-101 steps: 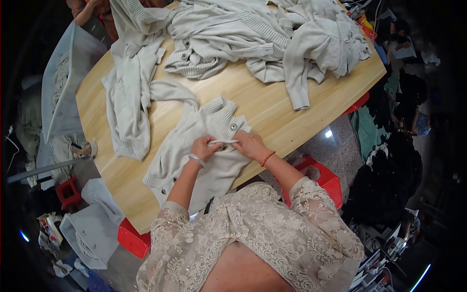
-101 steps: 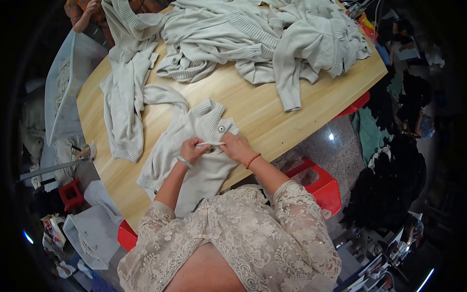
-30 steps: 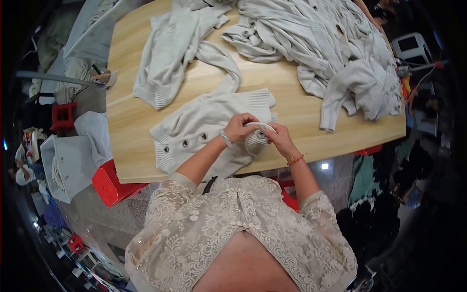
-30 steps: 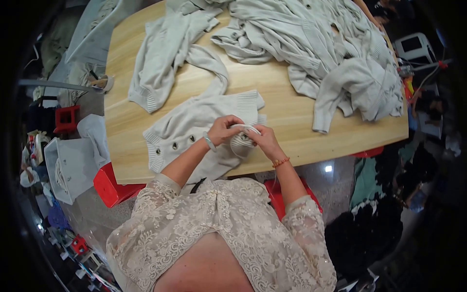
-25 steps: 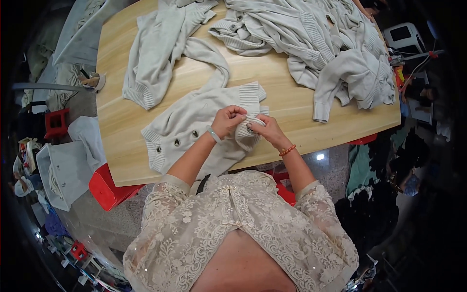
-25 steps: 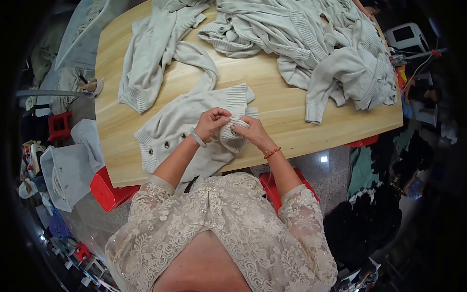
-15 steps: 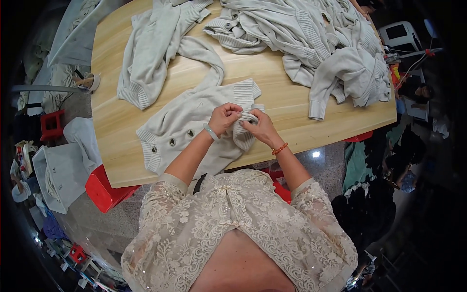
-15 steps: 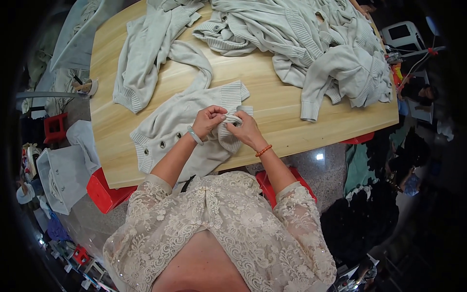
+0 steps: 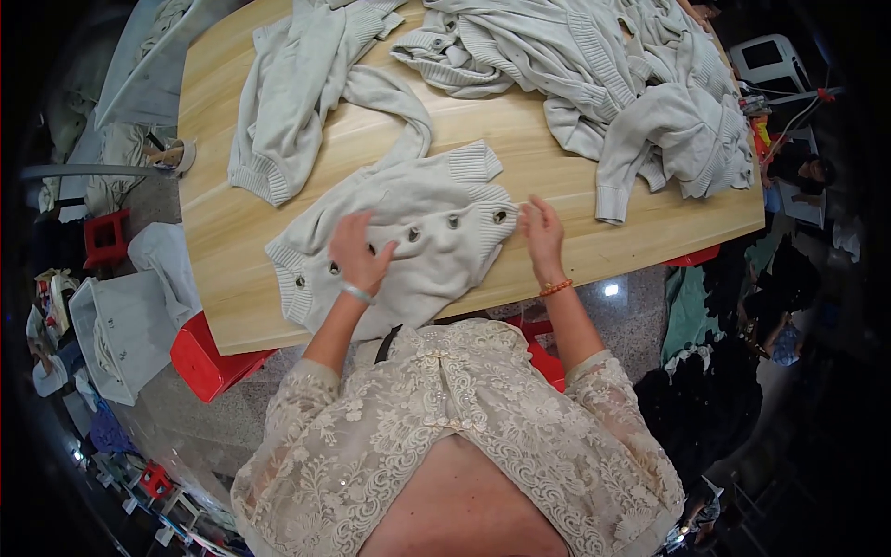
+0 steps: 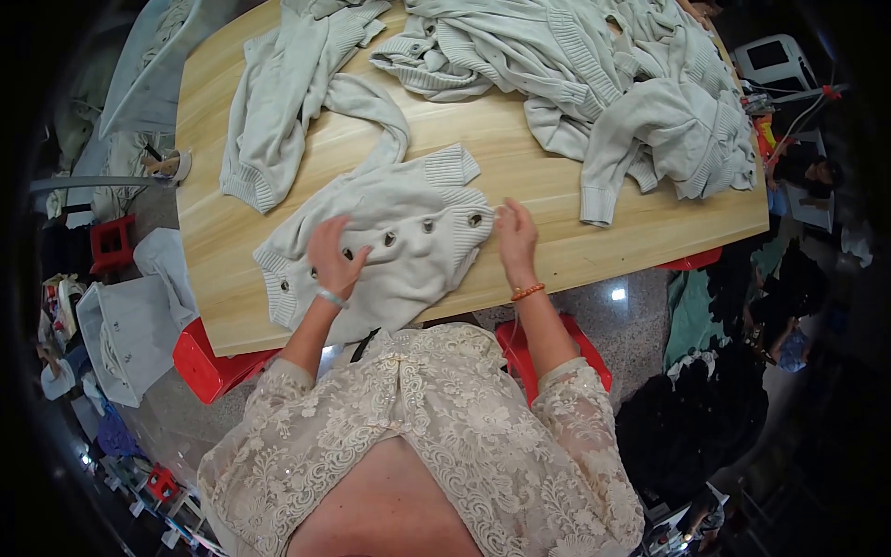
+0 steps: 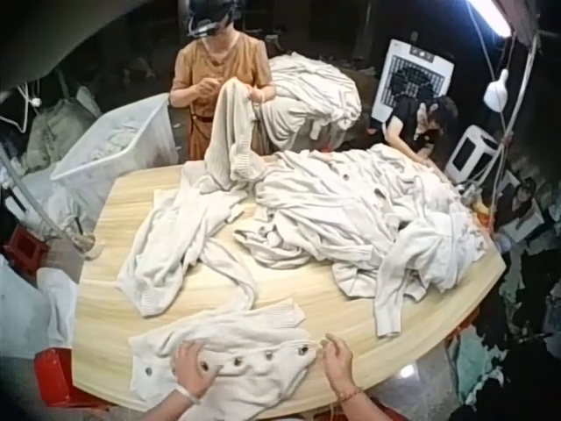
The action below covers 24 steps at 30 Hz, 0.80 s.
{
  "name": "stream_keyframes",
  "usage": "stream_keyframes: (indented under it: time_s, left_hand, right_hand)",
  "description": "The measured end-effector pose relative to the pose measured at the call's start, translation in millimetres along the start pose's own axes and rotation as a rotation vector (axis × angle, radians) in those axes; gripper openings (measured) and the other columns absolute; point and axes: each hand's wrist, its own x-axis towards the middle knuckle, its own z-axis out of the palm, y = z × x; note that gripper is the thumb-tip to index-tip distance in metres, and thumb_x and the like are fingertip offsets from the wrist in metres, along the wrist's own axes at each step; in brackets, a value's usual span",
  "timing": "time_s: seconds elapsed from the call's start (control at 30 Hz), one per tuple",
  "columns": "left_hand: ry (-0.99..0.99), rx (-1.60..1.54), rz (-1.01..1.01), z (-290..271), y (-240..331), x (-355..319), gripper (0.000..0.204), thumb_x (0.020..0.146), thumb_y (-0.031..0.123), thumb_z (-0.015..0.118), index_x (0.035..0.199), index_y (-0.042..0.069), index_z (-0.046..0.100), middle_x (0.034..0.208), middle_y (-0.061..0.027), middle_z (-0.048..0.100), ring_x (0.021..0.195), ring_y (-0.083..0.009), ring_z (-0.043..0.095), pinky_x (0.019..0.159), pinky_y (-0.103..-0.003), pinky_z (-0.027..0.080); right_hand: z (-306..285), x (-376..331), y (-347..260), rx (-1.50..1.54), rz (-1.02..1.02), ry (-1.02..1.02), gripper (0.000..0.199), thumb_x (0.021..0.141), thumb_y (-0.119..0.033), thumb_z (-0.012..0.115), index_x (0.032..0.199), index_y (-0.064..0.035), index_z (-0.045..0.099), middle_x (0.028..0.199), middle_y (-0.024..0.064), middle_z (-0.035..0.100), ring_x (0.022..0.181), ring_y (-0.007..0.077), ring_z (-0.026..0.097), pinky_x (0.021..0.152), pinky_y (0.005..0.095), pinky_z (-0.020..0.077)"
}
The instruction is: Trimming excess threads from white knitted garments using scissors.
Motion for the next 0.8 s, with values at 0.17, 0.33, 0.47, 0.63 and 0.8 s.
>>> stream_keyframes:
  time_s: [0.17, 0.33, 0.47, 0.63, 0.8]
  left_hand:
    - [0.027, 0.332, -0.602, -41.1, -82.5, -80.0, 0.087, 0.060, 0.037, 0.081, 0.133, 0.011, 0.040, 0.136, -0.0181, 0.041, 0.127, -0.0366, 0.034, 0.096, -0.049, 0.034]
    - [-0.160, -0.171, -0.749, -32.5, -114.0, -92.6, 0.054, 0.068, 0.022, 0.075, 0.115, 0.003, 0.054, 0.105, -0.0163, 0.063, 0.098, -0.0327, 0.060, 0.082, -0.041, 0.048]
    - [-0.201, -0.901, -0.306, -49.9, -13.5, -44.6, 0.028, 0.071, 0.008, 0.063, 0.098, 0.002, 0.061, 0.089, -0.0162, 0.064, 0.083, -0.0287, 0.062, 0.074, -0.033, 0.048]
    - [-0.119, -0.556, 0.348, -117.3, 81.3, 20.9, 0.039, 0.057, 0.004, 0.066, 0.096, 0.007, 0.061, 0.094, -0.0084, 0.057, 0.099, -0.0280, 0.051, 0.092, -0.040, 0.031]
    - [0.056, -0.627, 0.304, -120.2, 107.1, 54.9, 0.108, 0.063, 0.039, 0.082, 0.144, 0.001, 0.022, 0.146, -0.0226, 0.021, 0.136, -0.0368, 0.022, 0.110, -0.044, 0.018]
  right_hand:
    - [-6.0, -13.6, -17.2, -0.386, -0.356, -0.005, 0.038, 0.089, -0.013, 0.057, 0.124, 0.0013, 0.050, 0.117, 0.0145, 0.058, 0.104, 0.0217, 0.055, 0.091, 0.0327, 0.0434]
    - [56.2, -50.4, -33.5, -0.701, -0.778, -0.509, 0.070, 0.073, -0.024, 0.073, 0.132, -0.0054, 0.043, 0.127, 0.0163, 0.050, 0.117, 0.0328, 0.047, 0.101, 0.0412, 0.0346]
    - [98.2, -74.6, -35.4, -0.836, -0.857, -0.820, 0.099, 0.066, -0.034, 0.077, 0.144, -0.0086, 0.022, 0.144, 0.0156, 0.032, 0.132, 0.0334, 0.032, 0.108, 0.0499, 0.0230]
    - [106.2, -84.7, -66.2, -0.203, -0.295, -0.841, 0.055, 0.077, -0.013, 0.071, 0.125, -0.0013, 0.049, 0.121, 0.0114, 0.057, 0.112, 0.0201, 0.054, 0.097, 0.0361, 0.0413]
    - [87.0, -58.6, -111.8, 0.261, -0.575, -0.461, 0.030, 0.086, 0.000, 0.057, 0.117, -0.0004, 0.056, 0.109, 0.0056, 0.062, 0.099, 0.0141, 0.058, 0.087, 0.0309, 0.0464]
